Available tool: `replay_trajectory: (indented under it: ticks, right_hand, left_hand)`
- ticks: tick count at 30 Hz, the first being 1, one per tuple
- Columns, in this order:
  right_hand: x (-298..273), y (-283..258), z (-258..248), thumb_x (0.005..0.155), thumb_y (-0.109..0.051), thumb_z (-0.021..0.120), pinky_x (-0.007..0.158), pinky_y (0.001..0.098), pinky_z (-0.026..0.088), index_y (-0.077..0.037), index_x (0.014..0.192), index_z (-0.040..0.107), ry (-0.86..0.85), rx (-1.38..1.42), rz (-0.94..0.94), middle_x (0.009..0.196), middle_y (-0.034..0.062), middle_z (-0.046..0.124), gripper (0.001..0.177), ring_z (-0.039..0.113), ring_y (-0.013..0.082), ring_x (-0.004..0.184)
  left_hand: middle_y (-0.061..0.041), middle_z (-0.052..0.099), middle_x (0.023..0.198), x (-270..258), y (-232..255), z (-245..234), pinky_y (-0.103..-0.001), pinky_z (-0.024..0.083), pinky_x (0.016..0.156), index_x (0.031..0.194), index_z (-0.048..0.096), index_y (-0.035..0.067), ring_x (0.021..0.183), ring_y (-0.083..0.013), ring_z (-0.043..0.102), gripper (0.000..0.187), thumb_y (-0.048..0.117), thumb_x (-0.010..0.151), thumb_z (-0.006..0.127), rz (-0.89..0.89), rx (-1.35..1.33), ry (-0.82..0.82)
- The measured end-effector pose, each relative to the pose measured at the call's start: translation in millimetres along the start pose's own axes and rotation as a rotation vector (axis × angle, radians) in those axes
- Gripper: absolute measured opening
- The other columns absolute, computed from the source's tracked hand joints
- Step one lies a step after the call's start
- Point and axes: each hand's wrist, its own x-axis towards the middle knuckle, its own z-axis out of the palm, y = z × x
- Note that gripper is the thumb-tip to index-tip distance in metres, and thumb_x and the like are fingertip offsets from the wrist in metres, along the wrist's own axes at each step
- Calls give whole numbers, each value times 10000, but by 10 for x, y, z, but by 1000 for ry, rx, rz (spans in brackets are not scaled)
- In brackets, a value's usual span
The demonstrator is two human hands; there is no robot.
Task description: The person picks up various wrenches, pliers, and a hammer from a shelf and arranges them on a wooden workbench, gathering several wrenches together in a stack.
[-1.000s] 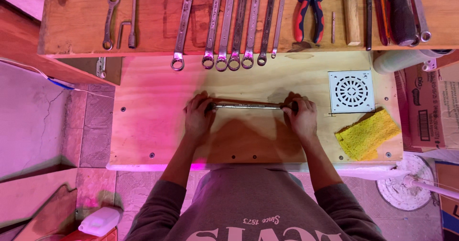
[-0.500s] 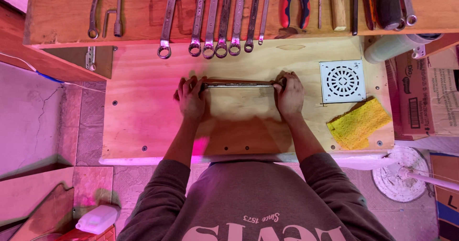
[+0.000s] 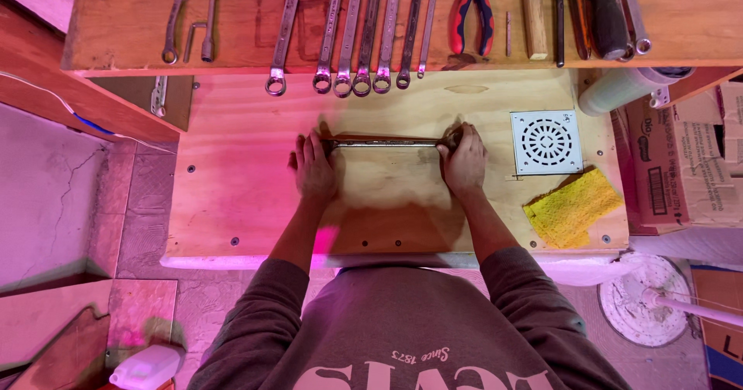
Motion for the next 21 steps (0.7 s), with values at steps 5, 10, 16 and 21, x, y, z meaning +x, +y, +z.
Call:
replay_trajectory:
  ticks: [5,10,16,21]
  right_hand:
    - [-266,-80,-261,1067,-357,821,1218,562,483,-16,1590,476,138,313,27,1471,243,633,714,609,468,1440]
    - [-993,-358,-544,1073,-299,770,1216,557,492,-77,1441,642,74,286,-52,1420,195,685,449,632,462,1432]
    - [-1437,-280,-340,1055,-453,776,918,442,658,-256,1150,879,-272,471,21,1018,52,875,243,832,315,1057]
    - [-1401,-583,-528,1054,-393,778,788,370,664,-244,1071,898,-261,532,29,851,21,862,192,861,239,855]
  left_hand:
    - [-128,583,1641,-95,-44,-239,-583,489,1212,1671,515,91,1606,-321,506,838,461,960,761,-172,-288,-180]
    - [-106,693,1427,101,-73,-588,-482,614,1087,1401,768,130,1401,-332,689,419,330,1032,772,-260,-698,-265]
    - [-141,868,1068,1127,286,-1653,-334,659,788,1360,721,87,922,-253,874,444,465,1216,539,-654,-1505,-518]
    - [-159,815,972,1553,380,-1483,-249,566,594,1180,750,83,746,-220,805,534,602,1133,633,-688,-1753,-425]
